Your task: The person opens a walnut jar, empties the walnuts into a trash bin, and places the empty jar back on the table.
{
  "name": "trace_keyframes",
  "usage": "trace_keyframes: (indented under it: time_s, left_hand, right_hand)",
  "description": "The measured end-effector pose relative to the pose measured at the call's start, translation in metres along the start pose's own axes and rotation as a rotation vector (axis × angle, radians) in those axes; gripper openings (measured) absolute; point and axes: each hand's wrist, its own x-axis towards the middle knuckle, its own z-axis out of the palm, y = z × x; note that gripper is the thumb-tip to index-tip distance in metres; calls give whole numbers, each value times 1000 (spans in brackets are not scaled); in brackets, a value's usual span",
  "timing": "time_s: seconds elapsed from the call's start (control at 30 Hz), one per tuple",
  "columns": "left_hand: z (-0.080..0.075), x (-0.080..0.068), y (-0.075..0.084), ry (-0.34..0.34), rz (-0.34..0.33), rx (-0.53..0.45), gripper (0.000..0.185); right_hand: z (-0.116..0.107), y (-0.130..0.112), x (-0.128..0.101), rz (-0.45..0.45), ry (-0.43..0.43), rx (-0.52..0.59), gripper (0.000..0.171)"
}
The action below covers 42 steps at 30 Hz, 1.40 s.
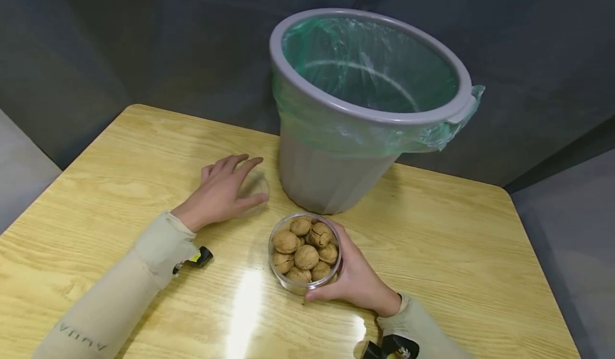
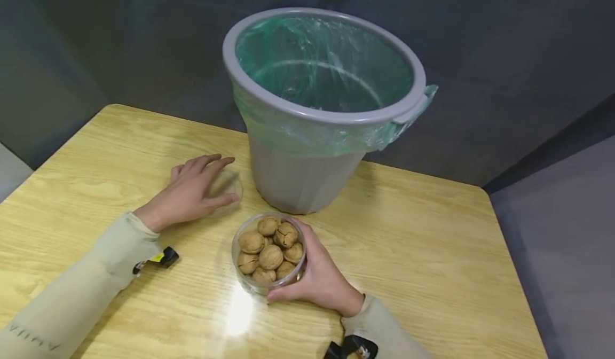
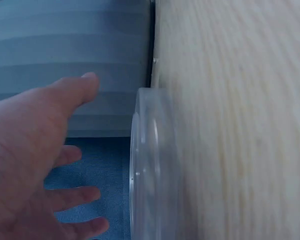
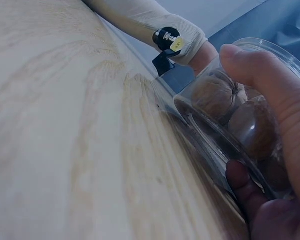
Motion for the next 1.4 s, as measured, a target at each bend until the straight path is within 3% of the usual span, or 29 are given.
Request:
trace_keyframes:
  time_s: [0.67,1.4]
  left_hand:
    - [-29,-6,6,205,82,34,63]
    - [-64,-11,24,342,243,100,52]
  right_hand:
    - [0,1,0,17,-11,14,127]
    - [0,1,1,-5,-9,10,126]
